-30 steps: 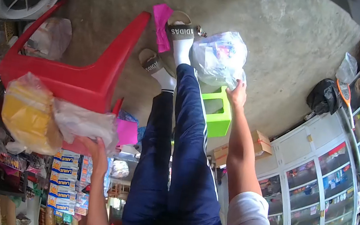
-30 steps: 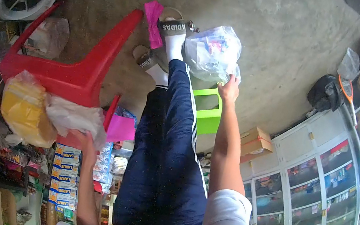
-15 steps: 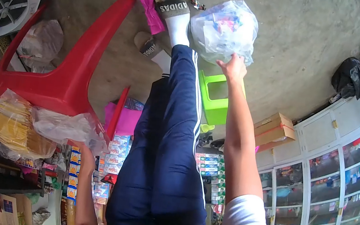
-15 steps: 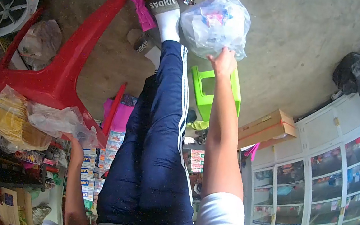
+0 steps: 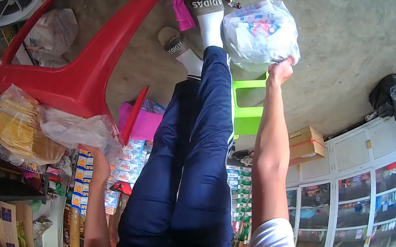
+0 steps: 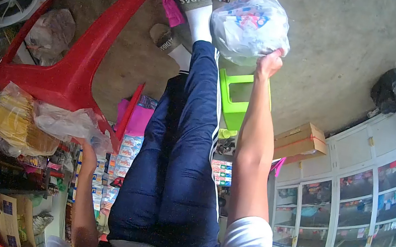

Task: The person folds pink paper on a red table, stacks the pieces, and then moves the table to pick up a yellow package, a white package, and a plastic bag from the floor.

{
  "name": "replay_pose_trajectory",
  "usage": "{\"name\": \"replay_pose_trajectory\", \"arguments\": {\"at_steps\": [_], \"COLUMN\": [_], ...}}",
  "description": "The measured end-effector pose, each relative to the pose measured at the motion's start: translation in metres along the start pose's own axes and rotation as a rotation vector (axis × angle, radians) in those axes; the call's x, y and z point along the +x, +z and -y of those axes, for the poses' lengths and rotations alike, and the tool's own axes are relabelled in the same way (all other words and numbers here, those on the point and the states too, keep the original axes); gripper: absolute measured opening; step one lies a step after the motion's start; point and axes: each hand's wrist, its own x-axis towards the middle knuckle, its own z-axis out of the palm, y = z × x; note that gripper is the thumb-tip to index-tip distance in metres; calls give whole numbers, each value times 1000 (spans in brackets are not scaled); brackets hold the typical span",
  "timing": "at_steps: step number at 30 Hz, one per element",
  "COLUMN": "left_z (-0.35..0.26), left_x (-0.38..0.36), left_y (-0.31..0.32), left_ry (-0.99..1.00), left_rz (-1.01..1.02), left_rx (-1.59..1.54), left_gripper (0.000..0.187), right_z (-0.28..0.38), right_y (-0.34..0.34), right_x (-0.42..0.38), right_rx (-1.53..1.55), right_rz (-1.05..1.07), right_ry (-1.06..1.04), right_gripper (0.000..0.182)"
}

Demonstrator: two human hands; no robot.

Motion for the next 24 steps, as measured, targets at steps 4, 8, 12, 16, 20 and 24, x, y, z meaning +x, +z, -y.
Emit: {"name": "replay_pose_trajectory", "arguments": {"at_steps": [4,8,12,16,20,24], "left_z": [-16,-4,35,49,-15,-45], "left_x": [-7,-7,0,7,5,2], "left_y": [3,-2,-2,8,23,16], "left_ry": [-92,29,36,9,31,51], "left_rz": [31,82,118,196,49,-18], "left_rx": [79,328,377,272,238,215], "left_gripper": [58,51,55,65,89,105], "right_z": [-4,-6,-32,-51,-23,56], "right_y": [0,-8,-6,-38,-85,-126], "right_x": [-6,-19,-14,-46,-76,-121], "right_rx": [-819,-1311,-1257,-992,-727,-543], "right_rz": [296,387,361,302,312,471], "right_ry": [-495,-705,-550,-635,-697,-627], "right_gripper": [55,62,44,40,43,44]}}
